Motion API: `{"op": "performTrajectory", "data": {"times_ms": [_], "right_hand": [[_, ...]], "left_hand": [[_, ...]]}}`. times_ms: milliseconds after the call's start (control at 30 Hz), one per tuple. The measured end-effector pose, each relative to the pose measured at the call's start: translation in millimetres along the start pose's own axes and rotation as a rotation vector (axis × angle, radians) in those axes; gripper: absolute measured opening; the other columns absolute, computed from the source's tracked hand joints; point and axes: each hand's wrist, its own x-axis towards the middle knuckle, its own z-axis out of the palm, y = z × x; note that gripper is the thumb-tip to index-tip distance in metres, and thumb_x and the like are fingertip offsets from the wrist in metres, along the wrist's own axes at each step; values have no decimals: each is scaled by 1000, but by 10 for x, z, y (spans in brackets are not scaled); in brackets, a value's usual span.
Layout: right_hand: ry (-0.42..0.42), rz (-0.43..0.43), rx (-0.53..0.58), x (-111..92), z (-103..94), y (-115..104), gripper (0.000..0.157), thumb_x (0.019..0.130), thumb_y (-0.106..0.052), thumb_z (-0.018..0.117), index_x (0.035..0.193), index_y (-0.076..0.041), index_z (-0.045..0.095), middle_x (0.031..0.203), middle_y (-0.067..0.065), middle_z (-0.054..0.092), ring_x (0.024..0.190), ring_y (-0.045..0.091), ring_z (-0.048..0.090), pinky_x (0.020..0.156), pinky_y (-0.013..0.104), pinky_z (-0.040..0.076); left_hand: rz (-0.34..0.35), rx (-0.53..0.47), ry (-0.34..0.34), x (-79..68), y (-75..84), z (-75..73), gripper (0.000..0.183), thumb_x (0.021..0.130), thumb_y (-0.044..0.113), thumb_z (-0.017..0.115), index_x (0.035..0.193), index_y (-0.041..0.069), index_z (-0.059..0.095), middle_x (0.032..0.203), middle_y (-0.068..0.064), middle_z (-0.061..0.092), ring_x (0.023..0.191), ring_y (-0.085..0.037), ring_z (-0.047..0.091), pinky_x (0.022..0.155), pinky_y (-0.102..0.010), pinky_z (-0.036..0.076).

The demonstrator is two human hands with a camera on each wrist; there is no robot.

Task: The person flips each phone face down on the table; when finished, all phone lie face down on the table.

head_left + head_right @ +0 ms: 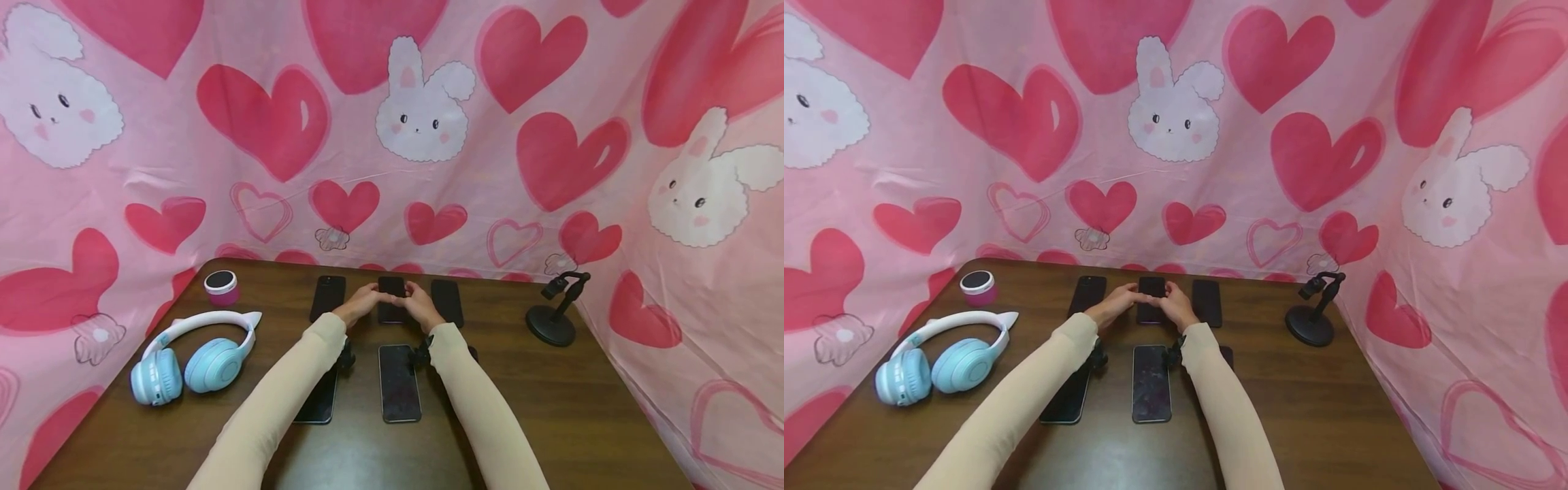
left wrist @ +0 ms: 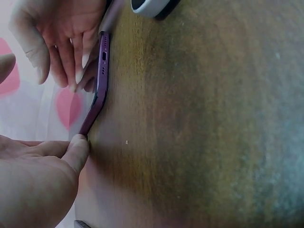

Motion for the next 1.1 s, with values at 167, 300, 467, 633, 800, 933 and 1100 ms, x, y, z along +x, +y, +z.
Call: {"op": "performTrajectory", "data": {"times_ms": [167,300,467,633,800,933,1100], "right_hand": [[7,1,13,-21,-28,-31,81,93,-28,69,160,-6,28,165,16,33,153,35,34,124,53,31],[6,4,26,-27,-27,-44,82,93,-27,69,160,-5,27,165,17,33,152,35,34,124,53,31],[5,-7,2,-12,1,-38,80,93,-26,68,159,-3,29,163,20,36,151,37,36,123,53,32],[7,-16,-22,-10,22,-41,82,90,-27,69,158,-1,30,162,21,37,150,37,36,123,53,31],[-12,-14,21,-21,33,-69,78,92,-28,69,156,-1,35,160,20,41,148,37,40,123,54,31],[-52,-6,74,-30,40,-87,63,96,-28,65,151,-5,45,147,19,56,136,36,53,119,55,37],[-59,2,65,-38,40,-106,58,99,-30,61,150,-6,47,144,18,59,133,35,55,117,55,39]], "left_hand": [[19,-8,-1,39,13,16,86,91,42,67,159,5,30,166,-16,31,154,-37,28,125,-61,20],[28,-16,-7,54,10,23,81,91,41,66,156,5,35,163,-16,35,153,-38,29,125,-63,19],[18,-34,1,31,-8,25,81,92,40,66,156,4,34,165,-15,32,155,-38,25,125,-64,16],[10,-75,14,18,-10,33,89,90,45,67,159,3,28,168,-15,26,156,-38,21,126,-63,14],[15,-126,13,23,-1,43,87,93,47,65,158,3,29,168,-15,26,156,-38,22,126,-62,14],[33,-194,9,36,11,45,79,97,46,60,157,2,31,165,-18,30,154,-38,28,127,-57,19],[46,-273,35,7,43,40,91,97,47,60,162,3,14,171,-16,15,156,-40,24,127,-52,22]]}}
